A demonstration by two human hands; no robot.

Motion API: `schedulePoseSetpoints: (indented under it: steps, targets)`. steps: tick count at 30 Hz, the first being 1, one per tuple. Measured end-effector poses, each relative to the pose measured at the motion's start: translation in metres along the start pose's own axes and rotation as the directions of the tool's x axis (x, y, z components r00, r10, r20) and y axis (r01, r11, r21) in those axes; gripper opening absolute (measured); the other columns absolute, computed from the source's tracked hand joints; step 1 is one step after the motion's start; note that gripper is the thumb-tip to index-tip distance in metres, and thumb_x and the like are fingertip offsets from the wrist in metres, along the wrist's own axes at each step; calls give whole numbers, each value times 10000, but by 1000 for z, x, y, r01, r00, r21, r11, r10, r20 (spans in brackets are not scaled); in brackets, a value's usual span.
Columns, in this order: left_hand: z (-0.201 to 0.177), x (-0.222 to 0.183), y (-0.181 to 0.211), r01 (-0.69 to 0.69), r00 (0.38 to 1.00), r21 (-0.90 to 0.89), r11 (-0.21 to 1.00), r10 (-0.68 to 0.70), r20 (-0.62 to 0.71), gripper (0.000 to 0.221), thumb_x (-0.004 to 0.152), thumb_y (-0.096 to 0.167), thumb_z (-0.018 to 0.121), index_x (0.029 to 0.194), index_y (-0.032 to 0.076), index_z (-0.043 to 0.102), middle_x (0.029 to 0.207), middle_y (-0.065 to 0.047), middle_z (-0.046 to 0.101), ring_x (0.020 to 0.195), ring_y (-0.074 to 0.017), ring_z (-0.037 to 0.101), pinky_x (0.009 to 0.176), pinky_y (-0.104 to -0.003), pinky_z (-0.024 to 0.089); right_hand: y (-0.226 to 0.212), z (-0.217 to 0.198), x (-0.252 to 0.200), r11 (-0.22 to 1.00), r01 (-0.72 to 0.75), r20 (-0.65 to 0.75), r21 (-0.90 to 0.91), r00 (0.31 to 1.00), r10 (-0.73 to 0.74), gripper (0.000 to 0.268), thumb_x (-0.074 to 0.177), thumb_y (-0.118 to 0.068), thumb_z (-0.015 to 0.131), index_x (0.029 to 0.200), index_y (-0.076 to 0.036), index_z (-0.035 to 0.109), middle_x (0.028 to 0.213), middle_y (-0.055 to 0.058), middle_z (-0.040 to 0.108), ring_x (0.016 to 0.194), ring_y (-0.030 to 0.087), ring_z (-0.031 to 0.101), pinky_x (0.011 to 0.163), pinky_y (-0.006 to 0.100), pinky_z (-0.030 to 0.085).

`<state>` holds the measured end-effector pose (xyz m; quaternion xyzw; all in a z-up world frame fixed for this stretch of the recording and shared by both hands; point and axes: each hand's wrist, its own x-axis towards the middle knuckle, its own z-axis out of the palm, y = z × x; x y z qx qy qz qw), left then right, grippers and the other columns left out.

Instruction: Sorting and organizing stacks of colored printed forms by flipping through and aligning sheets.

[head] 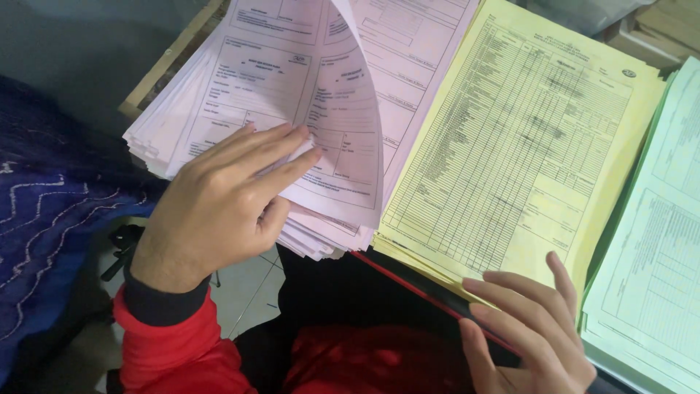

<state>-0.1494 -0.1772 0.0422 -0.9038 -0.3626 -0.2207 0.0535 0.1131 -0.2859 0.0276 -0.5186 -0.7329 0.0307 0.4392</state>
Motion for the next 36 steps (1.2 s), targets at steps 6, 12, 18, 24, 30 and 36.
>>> schedulePoseSetpoints:
  steps: [6, 12, 18, 24, 30, 36]
  targets:
    - [-6, 1, 0, -28, 1000, -105, 994, 28, -2, 447, 713, -104, 518, 1128, 25, 624, 1204, -186, 572, 1113, -308, 557, 976, -480, 442, -3, 17, 16, 986, 163, 142, 32, 976, -166, 107, 788, -132, 598, 888, -93, 607, 1035, 129, 604, 962, 299, 601, 1064, 567, 311]
    - [-8, 0, -2, -72, 997, -174, 982, 73, -1, 417, 734, -99, 524, 1102, 62, 634, 1175, -160, 594, 1110, -287, 564, 978, -509, 421, -10, 42, 28, 962, 270, 261, -44, 932, -250, 243, 851, -204, 611, 1094, -209, 591, 1271, 154, 470, 1167, 352, 497, 1081, 575, 174]
    - [-9, 1, -6, -74, 997, -184, 980, 74, -5, 424, 720, -112, 512, 1086, 61, 636, 1177, -147, 597, 1112, -287, 560, 994, -506, 389, -17, 51, 33, 923, 312, 216, -227, 940, -265, 337, 876, -221, 656, 1188, -275, 543, 1314, 185, 423, 1242, 397, 398, 1074, 614, 155]
    - [-7, 4, -15, -102, 994, -187, 977, 94, -51, 424, 694, -104, 494, 1050, 56, 659, 1141, -132, 623, 1074, -265, 586, 967, -485, 420, -15, 54, 40, 940, 286, 287, -185, 931, -226, 409, 878, -246, 639, 1252, -217, 474, 1357, 162, 409, 1272, 386, 414, 1084, 618, 137]
    - [-9, 3, -16, -79, 996, -208, 975, 70, -50, 445, 676, -99, 460, 1045, 47, 660, 1139, -133, 623, 1078, -267, 580, 977, -477, 412, -12, 59, 43, 951, 274, 345, -142, 914, -212, 364, 869, -271, 608, 1214, -199, 518, 1361, 171, 397, 1278, 368, 406, 1055, 623, 103]
    - [-11, 2, -18, -56, 998, -204, 977, 51, -27, 432, 656, -37, 500, 1053, 39, 653, 1148, -154, 617, 1082, -277, 579, 1000, -493, 398, -10, 60, 44, 959, 257, 368, -119, 908, -198, 426, 837, -279, 641, 1232, -207, 499, 1373, 177, 380, 1293, 359, 393, 1028, 674, 148]
